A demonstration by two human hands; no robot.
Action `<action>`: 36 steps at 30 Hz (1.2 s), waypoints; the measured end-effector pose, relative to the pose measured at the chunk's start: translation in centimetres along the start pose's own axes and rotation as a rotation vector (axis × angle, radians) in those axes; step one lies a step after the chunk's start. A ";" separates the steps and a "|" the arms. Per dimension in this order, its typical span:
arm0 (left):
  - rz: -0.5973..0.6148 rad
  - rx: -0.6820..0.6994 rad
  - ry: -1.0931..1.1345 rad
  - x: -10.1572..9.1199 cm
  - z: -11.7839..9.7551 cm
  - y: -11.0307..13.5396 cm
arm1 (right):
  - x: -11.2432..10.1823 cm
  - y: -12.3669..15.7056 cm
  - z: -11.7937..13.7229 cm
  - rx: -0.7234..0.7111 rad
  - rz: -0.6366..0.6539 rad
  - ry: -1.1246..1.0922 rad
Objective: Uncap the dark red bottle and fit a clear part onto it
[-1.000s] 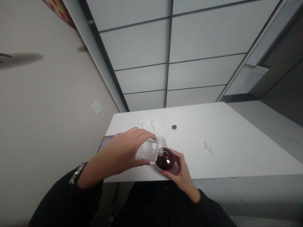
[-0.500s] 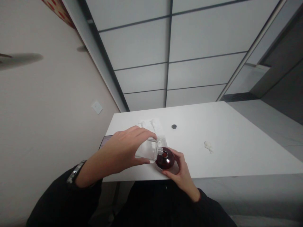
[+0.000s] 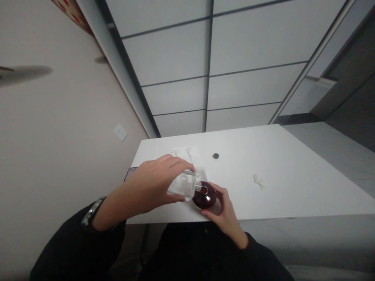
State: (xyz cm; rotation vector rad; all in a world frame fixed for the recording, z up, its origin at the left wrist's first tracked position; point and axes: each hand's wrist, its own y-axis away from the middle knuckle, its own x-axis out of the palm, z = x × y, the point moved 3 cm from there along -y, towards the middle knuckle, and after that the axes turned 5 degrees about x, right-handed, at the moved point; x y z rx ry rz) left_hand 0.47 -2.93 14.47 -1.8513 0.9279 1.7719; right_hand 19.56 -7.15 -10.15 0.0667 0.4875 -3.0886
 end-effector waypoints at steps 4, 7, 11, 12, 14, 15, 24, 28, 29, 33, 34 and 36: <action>-0.007 0.010 0.001 -0.1 -0.1 -0.1 | 0.0 0.0 -0.1 0.006 -0.001 0.003; -0.004 0.015 -0.001 -0.1 -0.1 -0.2 | 0.1 0.0 0.0 0.008 0.001 0.007; 0.006 0.016 -0.008 -0.3 -0.2 -0.3 | 0.0 0.0 0.0 -0.008 -0.004 0.003; 0.011 0.016 -0.009 -0.3 -0.3 -0.3 | 0.0 0.0 0.0 -0.012 -0.004 0.004; 0.012 0.020 -0.012 -0.3 -0.3 -0.2 | 0.0 0.1 -0.1 -0.011 -0.001 0.010; 0.011 0.024 -0.015 -0.3 -0.3 -0.2 | 0.0 0.1 -0.1 -0.006 -0.001 0.015; 0.023 0.048 -0.029 -0.5 -0.4 -0.5 | 0.1 -0.1 0.3 0.001 0.008 0.002; 0.016 0.066 -0.030 -0.6 -0.5 -0.3 | 0.1 -0.1 0.3 -0.006 0.004 0.000; 0.013 0.072 -0.030 -0.6 -0.6 -0.3 | 0.1 -0.1 0.3 -0.007 0.002 -0.001; 0.012 0.089 -0.030 -0.6 -0.8 -0.5 | 0.1 -0.1 0.2 -0.011 0.004 -0.003; 0.013 0.089 -0.030 -0.6 -0.8 -0.6 | 0.1 -0.1 0.2 -0.010 0.004 -0.003; 0.015 0.085 -0.031 -0.6 -0.9 -0.7 | 0.1 -0.1 0.3 -0.014 0.000 -0.008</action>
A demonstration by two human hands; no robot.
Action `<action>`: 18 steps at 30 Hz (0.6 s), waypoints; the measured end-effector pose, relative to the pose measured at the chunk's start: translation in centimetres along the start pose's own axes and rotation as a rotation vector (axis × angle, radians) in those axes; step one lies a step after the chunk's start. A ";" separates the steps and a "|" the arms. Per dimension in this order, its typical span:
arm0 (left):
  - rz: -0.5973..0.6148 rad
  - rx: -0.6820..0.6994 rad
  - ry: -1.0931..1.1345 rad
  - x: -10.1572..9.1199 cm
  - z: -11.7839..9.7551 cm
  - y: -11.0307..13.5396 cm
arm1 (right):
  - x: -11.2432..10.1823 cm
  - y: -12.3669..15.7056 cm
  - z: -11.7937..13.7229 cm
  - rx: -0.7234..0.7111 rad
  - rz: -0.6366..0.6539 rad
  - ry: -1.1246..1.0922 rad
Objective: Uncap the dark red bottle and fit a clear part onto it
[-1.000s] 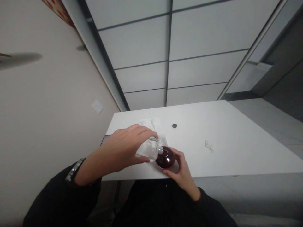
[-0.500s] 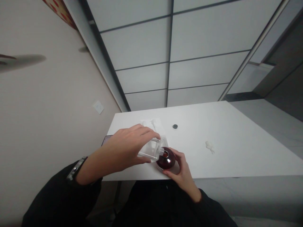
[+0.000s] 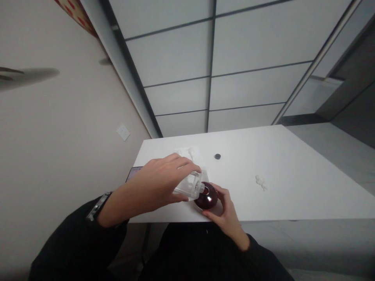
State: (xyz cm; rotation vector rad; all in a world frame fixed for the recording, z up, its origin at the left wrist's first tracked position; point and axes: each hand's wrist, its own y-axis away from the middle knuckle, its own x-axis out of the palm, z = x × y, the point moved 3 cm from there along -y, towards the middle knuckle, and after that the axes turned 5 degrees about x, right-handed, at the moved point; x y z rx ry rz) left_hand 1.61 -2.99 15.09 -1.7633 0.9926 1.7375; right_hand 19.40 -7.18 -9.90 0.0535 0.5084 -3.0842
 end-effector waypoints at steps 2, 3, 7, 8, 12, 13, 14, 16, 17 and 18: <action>0.004 -0.005 -0.005 0.0 0.0 0.0 | 0.0 0.0 0.0 -0.004 -0.005 -0.004; 0.007 -0.006 -0.008 0.0 -0.1 -0.1 | 0.0 0.0 0.0 -0.004 -0.006 -0.004; 0.018 -0.003 -0.015 -0.1 -0.2 -0.2 | 0.0 0.1 0.1 0.000 0.000 0.007; 0.022 -0.005 -0.016 -0.1 -0.2 -0.3 | 0.0 0.0 0.1 -0.002 0.001 0.008; 0.026 -0.010 -0.018 -0.2 -0.4 -0.5 | 0.0 0.0 0.2 -0.006 0.008 0.000; 0.023 -0.007 -0.018 -0.1 -0.4 -0.5 | 0.0 0.0 0.2 -0.007 0.008 0.001; 0.020 -0.002 -0.019 -0.1 -0.3 -0.5 | 0.0 0.0 0.2 -0.009 0.008 0.004; 0.011 0.008 -0.020 0.0 -0.3 -0.5 | -0.1 0.0 0.2 -0.014 0.007 0.009; 0.006 0.015 -0.021 0.0 -0.3 -0.5 | -0.1 0.0 0.2 -0.017 0.006 0.009; 0.000 0.022 -0.024 0.1 -0.3 -0.5 | -0.1 0.0 0.2 -0.019 0.007 0.009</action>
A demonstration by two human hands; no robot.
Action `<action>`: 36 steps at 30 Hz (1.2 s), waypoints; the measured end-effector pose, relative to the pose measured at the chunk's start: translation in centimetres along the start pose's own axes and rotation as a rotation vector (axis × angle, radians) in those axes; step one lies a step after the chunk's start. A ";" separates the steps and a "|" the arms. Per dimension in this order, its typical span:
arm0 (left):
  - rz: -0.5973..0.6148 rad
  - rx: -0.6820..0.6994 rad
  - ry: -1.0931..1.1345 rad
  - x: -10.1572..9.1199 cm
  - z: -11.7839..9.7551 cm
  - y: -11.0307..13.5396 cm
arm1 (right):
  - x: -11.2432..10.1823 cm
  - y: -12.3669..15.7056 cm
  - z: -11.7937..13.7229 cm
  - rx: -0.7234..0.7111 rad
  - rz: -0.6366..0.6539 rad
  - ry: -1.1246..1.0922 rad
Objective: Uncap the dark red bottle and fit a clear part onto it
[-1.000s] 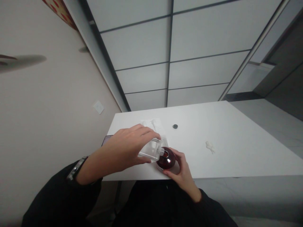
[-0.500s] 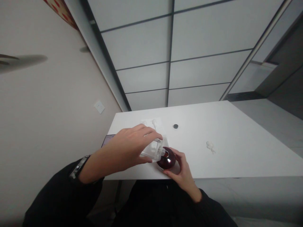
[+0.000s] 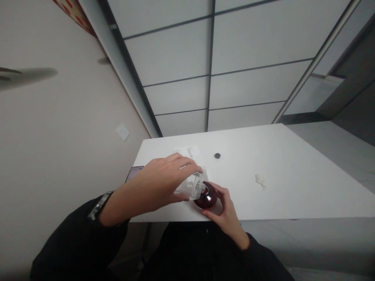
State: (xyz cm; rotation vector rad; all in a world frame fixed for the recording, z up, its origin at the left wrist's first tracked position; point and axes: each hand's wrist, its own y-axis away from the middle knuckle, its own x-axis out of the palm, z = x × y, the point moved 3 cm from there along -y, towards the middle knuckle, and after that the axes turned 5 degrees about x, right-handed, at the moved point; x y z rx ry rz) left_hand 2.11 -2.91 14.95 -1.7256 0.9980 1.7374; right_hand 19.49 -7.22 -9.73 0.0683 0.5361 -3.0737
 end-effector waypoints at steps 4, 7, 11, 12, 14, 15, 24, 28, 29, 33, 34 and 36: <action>-0.027 0.031 -0.022 0.2 0.0 0.0 | 0.0 0.0 -0.1 0.002 0.006 0.000; -0.048 0.057 -0.048 0.4 0.0 0.0 | 0.0 0.0 -0.2 0.005 0.002 0.007; -0.056 0.078 -0.085 0.5 0.0 0.0 | 0.0 0.1 -0.2 0.015 0.001 0.007; -0.054 0.082 -0.093 0.5 0.0 0.0 | 0.0 0.1 -0.2 0.017 0.000 0.005; -0.048 0.086 -0.109 0.5 -0.1 -0.1 | 0.0 0.0 -0.2 0.017 -0.006 0.002; -0.044 0.087 -0.116 0.4 -0.1 -0.1 | 0.0 0.0 -0.2 0.016 -0.009 0.002; -0.016 0.086 -0.145 0.0 -0.4 -0.4 | 0.0 0.0 0.1 0.012 -0.004 -0.007; -0.008 0.083 -0.152 0.0 -0.5 -0.3 | 0.0 -0.1 0.3 0.017 -0.006 -0.008; -0.005 0.081 -0.150 0.0 -0.5 -0.3 | 0.0 -0.1 0.3 0.021 -0.005 -0.010; 0.005 0.075 -0.149 -0.1 -0.5 -0.3 | 0.0 -0.1 0.2 0.039 -0.007 -0.010; 0.007 0.074 -0.151 -0.1 -0.6 -0.3 | 0.0 -0.1 0.1 0.038 -0.008 -0.010; 0.013 0.075 -0.154 -0.1 -0.6 -0.3 | 0.0 -0.1 0.0 0.033 -0.010 -0.007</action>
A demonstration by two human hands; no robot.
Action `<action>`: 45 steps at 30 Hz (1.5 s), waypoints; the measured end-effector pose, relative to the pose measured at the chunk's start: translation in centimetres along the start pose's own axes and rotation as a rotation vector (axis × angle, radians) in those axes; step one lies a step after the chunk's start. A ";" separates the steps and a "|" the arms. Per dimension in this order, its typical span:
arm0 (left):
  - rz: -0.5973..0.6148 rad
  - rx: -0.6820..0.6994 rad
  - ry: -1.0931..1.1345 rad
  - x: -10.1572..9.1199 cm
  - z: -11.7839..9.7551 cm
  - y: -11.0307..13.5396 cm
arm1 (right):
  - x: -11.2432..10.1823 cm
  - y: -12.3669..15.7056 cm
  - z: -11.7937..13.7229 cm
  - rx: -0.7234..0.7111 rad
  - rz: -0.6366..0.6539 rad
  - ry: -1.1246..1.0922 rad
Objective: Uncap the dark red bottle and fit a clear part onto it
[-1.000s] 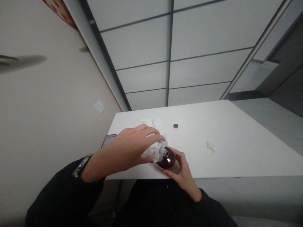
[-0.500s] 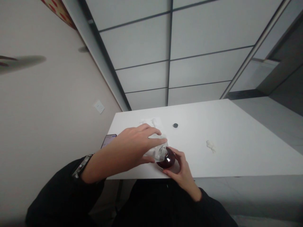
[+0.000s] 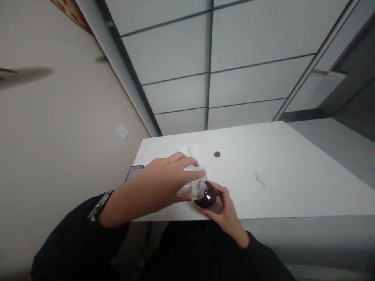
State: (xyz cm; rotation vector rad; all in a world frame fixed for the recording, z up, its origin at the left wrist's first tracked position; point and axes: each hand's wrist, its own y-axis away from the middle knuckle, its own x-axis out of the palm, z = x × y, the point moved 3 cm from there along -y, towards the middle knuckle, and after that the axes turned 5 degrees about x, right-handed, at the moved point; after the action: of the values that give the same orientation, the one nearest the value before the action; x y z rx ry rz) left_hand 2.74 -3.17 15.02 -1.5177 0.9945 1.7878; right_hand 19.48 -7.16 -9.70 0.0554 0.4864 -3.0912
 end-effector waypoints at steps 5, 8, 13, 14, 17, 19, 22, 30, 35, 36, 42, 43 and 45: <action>0.017 -0.005 -0.007 0.0 -0.2 -0.3 | 0.0 0.0 0.0 0.004 0.010 -0.006; 0.038 -0.009 -0.015 -0.1 -0.5 -0.5 | 0.0 0.0 0.2 0.006 0.013 -0.004; 0.061 -0.013 -0.039 -0.7 -0.9 -0.8 | -0.1 0.0 0.1 0.015 0.001 -0.007; 0.063 -0.015 -0.039 -0.8 -1.0 -0.8 | -0.1 0.0 0.0 0.010 0.001 -0.006; 0.069 -0.021 -0.033 -1.0 -1.1 -0.9 | -0.1 0.0 0.0 0.001 0.007 -0.004; 0.067 -0.023 -0.034 -1.1 -1.2 -1.0 | -0.1 0.0 0.0 0.005 0.012 -0.002; 0.082 -0.027 -0.048 -1.2 -1.3 -1.1 | -0.2 0.0 0.0 0.007 0.013 0.004; 0.105 -0.047 -0.071 -1.1 -1.6 -1.3 | -0.1 0.0 0.1 0.003 0.004 -0.008; 0.100 -0.044 -0.113 -1.2 -1.9 -1.6 | -0.1 0.0 -0.1 0.029 0.001 -0.005; 0.113 -0.048 -0.121 -1.3 -2.0 -1.8 | -0.1 0.0 -0.1 0.028 0.001 -0.006; 0.174 -0.086 -0.140 -1.8 -2.7 -2.3 | 0.0 0.0 -0.1 -0.010 0.004 -0.008; 0.178 -0.089 -0.144 -1.8 -2.8 -2.3 | 0.0 0.0 -0.1 -0.017 0.006 -0.009; 0.191 -0.093 -0.155 -1.9 -3.0 -2.4 | -0.1 0.0 -0.1 -0.026 0.006 -0.007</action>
State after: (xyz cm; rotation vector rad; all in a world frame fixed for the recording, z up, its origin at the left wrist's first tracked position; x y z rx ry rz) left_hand 6.65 -4.28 16.26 -1.3514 1.0200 2.0775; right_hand 19.55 -7.13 -9.81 0.0458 0.5253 -3.0777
